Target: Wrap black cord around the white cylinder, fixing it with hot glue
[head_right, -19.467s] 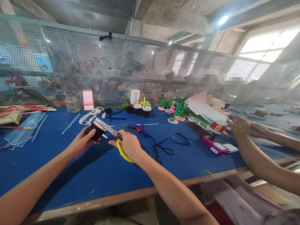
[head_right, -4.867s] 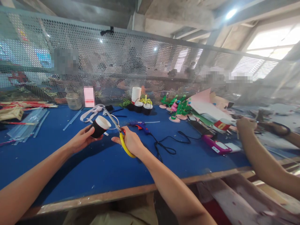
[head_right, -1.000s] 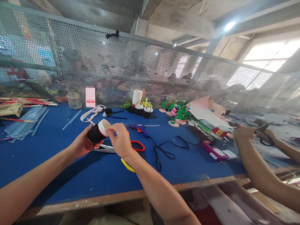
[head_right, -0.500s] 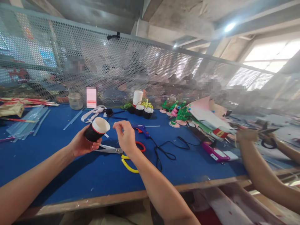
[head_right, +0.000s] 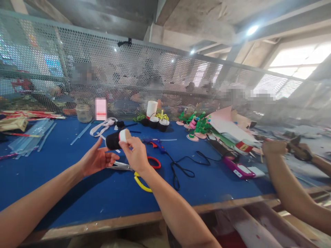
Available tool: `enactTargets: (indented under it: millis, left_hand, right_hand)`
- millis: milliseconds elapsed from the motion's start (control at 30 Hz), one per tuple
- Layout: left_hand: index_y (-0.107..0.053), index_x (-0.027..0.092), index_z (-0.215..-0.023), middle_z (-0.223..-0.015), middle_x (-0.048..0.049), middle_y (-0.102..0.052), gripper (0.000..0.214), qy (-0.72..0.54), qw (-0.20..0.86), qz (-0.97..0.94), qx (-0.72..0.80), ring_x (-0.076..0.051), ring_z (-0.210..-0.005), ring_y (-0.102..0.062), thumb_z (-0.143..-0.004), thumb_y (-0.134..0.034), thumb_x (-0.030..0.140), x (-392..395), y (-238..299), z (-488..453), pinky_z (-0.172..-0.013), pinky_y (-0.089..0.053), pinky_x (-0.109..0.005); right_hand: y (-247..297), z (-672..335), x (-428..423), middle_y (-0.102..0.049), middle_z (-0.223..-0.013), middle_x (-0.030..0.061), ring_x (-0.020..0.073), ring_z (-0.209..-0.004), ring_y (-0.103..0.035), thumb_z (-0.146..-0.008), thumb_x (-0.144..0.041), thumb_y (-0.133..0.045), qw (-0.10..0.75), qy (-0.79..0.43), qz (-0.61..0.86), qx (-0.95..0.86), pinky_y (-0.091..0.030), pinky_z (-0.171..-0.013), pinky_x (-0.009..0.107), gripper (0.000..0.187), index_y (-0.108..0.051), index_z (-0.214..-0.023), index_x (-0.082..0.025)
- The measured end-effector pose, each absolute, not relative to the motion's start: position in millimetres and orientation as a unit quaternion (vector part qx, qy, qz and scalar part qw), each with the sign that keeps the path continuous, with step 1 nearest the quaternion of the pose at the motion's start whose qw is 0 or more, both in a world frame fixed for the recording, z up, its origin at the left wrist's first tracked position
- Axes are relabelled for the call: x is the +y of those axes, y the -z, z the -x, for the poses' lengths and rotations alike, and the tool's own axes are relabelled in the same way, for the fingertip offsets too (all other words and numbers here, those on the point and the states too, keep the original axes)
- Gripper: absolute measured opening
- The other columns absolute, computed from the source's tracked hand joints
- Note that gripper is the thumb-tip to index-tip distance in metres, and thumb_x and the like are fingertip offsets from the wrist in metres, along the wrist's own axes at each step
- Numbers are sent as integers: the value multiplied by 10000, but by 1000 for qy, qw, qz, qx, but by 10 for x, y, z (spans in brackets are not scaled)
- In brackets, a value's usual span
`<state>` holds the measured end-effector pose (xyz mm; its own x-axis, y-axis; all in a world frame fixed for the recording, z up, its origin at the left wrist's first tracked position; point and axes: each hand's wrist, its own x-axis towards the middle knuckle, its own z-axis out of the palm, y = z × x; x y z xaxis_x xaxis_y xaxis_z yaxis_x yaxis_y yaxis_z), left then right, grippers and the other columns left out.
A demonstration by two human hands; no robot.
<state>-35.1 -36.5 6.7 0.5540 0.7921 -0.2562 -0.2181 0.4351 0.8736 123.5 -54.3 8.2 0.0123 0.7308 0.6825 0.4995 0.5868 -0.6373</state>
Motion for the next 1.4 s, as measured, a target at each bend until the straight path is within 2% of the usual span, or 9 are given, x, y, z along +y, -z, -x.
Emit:
enactTargets:
  millis: [267,533,733,833,900,967,1133,1267,1400]
  left_hand:
    - [-506,137,-610,-528,10,-510,374,-290,337,-779,442,-111,-503,-444,-726,-416,481,-627,-79,172,-496,-326,-225]
    - [-426,162,-552,-454,43,-423,356,-307,357,-802,368,-77,-421,-381,-798,-289,381,-800,-42,17,-437,-305,-200]
    - [-366,184,-456,-429,41,-381,373,-492,203,-723,440,-82,-418,-368,-796,-297,320,-560,-264,333,-450,-313,-208]
    - [-470,174,-540,-497,20,-471,317,-522,151,-657,522,-104,-478,-435,-769,-361,364,-296,-309,571,-504,-359,-227]
    - [-520,162,-667,-621,-7,-542,220,-516,140,-635,557,-130,-575,-491,-707,-463,371,-148,-270,668,-560,-389,-250]
    - [-513,148,-859,-873,-58,-570,340,-516,168,-641,542,-166,-724,-528,-629,-550,395,-68,-209,689,-617,-420,-276]
    - [-464,180,-1085,-1185,-90,-479,493,-461,352,-711,398,-222,-1077,-430,-736,-376,517,-135,-99,552,-898,-326,-356]
    - [-509,146,-1040,-826,-94,-645,615,-344,488,-724,346,-212,-825,-564,-759,-190,591,-225,-64,497,-805,-380,-359]
    - [-573,111,-807,-455,-7,-525,595,-325,376,-746,444,-151,-499,-511,-776,-183,560,-251,-111,531,-597,-398,-284]
  right_hand:
    - [-60,-1162,-471,-449,-580,-23,92,-554,-381,-715,-382,-459,663,-403,430,-462,-334,-513,207,252,-552,-696,-148]
    - [20,-959,-592,-352,-521,-46,75,-500,-305,-709,-347,-472,603,-358,431,-568,-286,-486,204,242,-482,-563,-155]
    - [-73,-1138,-516,-321,-505,-46,78,-500,-305,-730,-353,-445,614,-343,436,-562,-276,-482,205,272,-442,-538,-162]
    - [-108,-1201,-498,-351,-518,-41,79,-507,-320,-730,-341,-457,601,-328,433,-587,-281,-488,205,248,-472,-566,-156]
    - [-129,-1226,-506,-361,-525,-38,78,-507,-323,-735,-336,-459,592,-316,424,-608,-280,-486,206,239,-486,-584,-153]
    - [-156,-1249,-529,-387,-541,-33,80,-516,-340,-739,-328,-460,573,-308,411,-639,-291,-496,206,224,-502,-610,-150]
    - [-238,-1313,-616,-472,-607,-17,87,-569,-407,-741,-279,-466,452,-328,349,-752,-333,-547,209,175,-536,-657,-142]
    - [-248,-1346,-633,-485,-616,-9,92,-577,-431,-740,-246,-465,444,-279,346,-778,-353,-563,215,155,-533,-644,-145]
    - [-204,-1377,-552,-533,-654,27,130,-635,-462,-743,-250,-472,496,-107,396,-765,-378,-614,252,145,-555,-662,-163]
